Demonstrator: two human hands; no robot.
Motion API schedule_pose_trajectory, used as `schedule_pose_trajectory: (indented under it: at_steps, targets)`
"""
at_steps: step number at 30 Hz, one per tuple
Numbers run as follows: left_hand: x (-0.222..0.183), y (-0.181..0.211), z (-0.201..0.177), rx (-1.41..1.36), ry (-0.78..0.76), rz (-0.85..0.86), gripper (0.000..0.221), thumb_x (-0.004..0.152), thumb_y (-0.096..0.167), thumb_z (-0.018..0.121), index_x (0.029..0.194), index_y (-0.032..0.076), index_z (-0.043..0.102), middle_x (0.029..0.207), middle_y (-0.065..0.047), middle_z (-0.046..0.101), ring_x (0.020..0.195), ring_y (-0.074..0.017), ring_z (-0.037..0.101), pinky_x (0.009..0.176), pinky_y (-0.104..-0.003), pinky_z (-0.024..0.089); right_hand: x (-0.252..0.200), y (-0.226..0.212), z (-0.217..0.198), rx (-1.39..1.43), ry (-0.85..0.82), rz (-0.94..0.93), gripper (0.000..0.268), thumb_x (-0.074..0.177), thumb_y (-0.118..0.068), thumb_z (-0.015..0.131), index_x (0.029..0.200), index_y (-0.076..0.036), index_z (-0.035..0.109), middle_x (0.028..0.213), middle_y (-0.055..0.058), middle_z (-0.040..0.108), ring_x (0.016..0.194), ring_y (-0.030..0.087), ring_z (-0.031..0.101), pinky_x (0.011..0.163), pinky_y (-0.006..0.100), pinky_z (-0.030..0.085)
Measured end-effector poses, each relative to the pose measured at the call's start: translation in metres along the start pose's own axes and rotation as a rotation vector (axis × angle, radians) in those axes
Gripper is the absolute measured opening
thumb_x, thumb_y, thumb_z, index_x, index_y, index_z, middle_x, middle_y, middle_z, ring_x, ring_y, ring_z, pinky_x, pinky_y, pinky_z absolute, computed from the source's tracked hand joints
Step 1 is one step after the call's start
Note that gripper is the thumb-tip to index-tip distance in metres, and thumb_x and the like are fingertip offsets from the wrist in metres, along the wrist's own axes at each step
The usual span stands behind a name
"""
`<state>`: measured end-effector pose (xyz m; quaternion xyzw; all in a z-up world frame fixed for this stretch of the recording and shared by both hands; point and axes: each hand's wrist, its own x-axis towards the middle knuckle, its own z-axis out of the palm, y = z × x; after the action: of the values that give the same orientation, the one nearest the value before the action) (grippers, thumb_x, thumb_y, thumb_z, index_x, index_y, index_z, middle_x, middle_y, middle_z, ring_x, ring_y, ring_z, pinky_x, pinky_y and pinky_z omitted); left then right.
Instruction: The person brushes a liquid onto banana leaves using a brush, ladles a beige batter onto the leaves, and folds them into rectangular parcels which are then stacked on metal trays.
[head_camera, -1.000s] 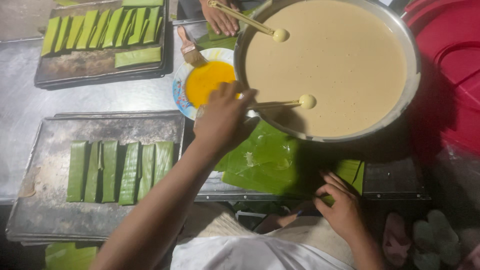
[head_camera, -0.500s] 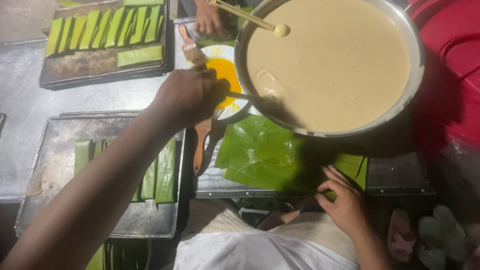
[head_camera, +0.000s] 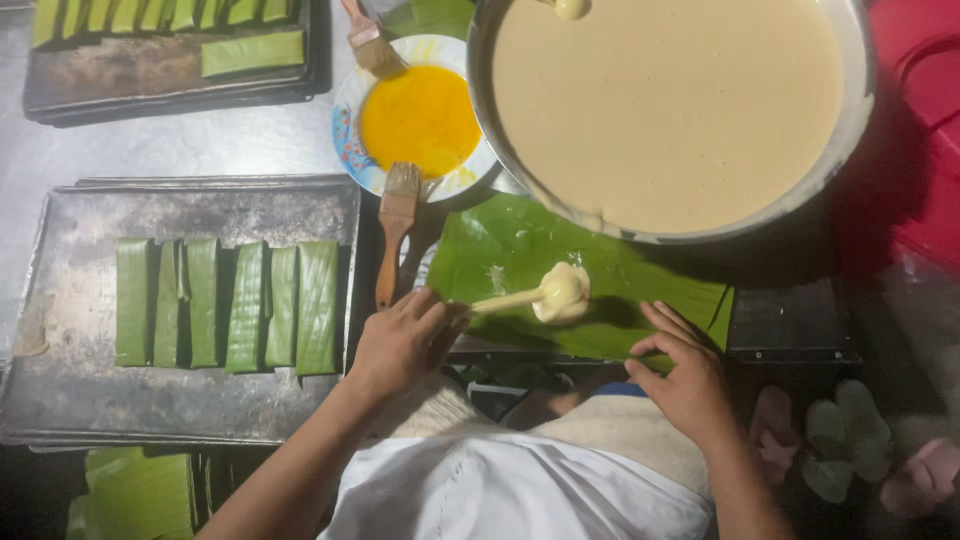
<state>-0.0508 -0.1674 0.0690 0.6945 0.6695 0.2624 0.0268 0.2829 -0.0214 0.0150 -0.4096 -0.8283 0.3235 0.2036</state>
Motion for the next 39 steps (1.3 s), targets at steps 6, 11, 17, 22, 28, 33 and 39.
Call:
schedule_pose_trajectory:
  at_steps: [6,11,17,22,28,33,39]
  targets:
    - [0.114,0.035,-0.045,0.156,0.322,0.011,0.012,0.098,0.021,0.073,0.109,0.018,0.074,0.090,-0.004,0.062,0.086,-0.0227,0.066,0.067,-0.040,0.050,-0.002,0.007,0.004,-0.031,-0.009,0.029,0.015,0.075,-0.010,0.082,0.086,-0.004,0.075,0.140,0.012,0.065,0.136,0.030,0.057,0.111,0.040,0.046]
    - [0.116,0.035,-0.040,0.129,0.227,0.289,0.038,0.096,0.027,0.071,0.132,0.016,0.067,0.116,-0.007,0.063,0.110,-0.0271,0.059,0.098,-0.051,0.047,-0.022,0.003,0.001,-0.047,-0.052,0.065,0.011,0.077,-0.012,0.080,0.085,-0.005,0.076,0.136,0.008,0.069,0.136,0.028,0.060,0.109,0.040,0.048]
    - [0.012,-0.001,-0.019,0.140,-0.199,0.293,0.038,0.082,0.033,0.069,0.118,0.021,0.068,0.122,-0.009,0.064,0.122,-0.0280,0.057,0.103,-0.055,0.037,-0.014,-0.003,-0.017,-0.038,-0.233,0.169,0.009,0.084,-0.012,0.077,0.085,-0.005,0.071,0.141,0.009,0.065,0.139,0.031,0.053,0.109,0.046,0.042]
    - [0.032,-0.045,0.029,0.177,-0.221,0.154,0.029,0.089,0.024,0.064,0.115,0.013,0.066,0.113,-0.008,0.063,0.115,-0.0285,0.057,0.105,-0.049,0.038,0.021,-0.001,-0.030,0.155,-0.209,0.313,0.021,0.091,-0.020,0.069,0.103,-0.003,0.064,0.136,0.009,0.070,0.127,0.029,0.068,0.099,0.042,0.056]
    - [0.076,-0.060,0.068,0.314,-0.237,0.117,0.020,0.091,0.022,0.059,0.109,0.012,0.063,0.113,-0.008,0.061,0.117,-0.0274,0.056,0.105,-0.046,0.040,0.049,-0.003,-0.027,-0.180,-0.124,0.241,0.023,0.090,-0.021,0.071,0.108,-0.007,0.065,0.135,0.010,0.068,0.123,0.033,0.066,0.100,0.044,0.053]
    - [0.079,-0.058,0.076,0.409,-0.257,0.059,0.031,0.088,0.021,0.059,0.118,0.012,0.062,0.125,-0.012,0.059,0.124,-0.0300,0.054,0.105,-0.052,0.038,0.057,-0.003,-0.018,-0.420,-0.168,0.067,0.040,0.081,-0.016,0.073,0.120,-0.011,0.065,0.142,0.012,0.056,0.133,0.034,0.048,0.107,0.048,0.043]
    - [0.094,-0.039,0.078,0.237,-0.231,0.021,0.072,0.068,0.033,0.072,0.135,0.009,0.058,0.124,-0.014,0.059,0.124,-0.0329,0.052,0.102,-0.053,0.037,0.088,0.001,-0.027,-0.646,-0.427,0.252,0.060,0.076,-0.030,0.083,0.131,-0.016,0.063,0.114,0.009,0.073,0.114,0.026,0.067,0.107,0.046,0.043]
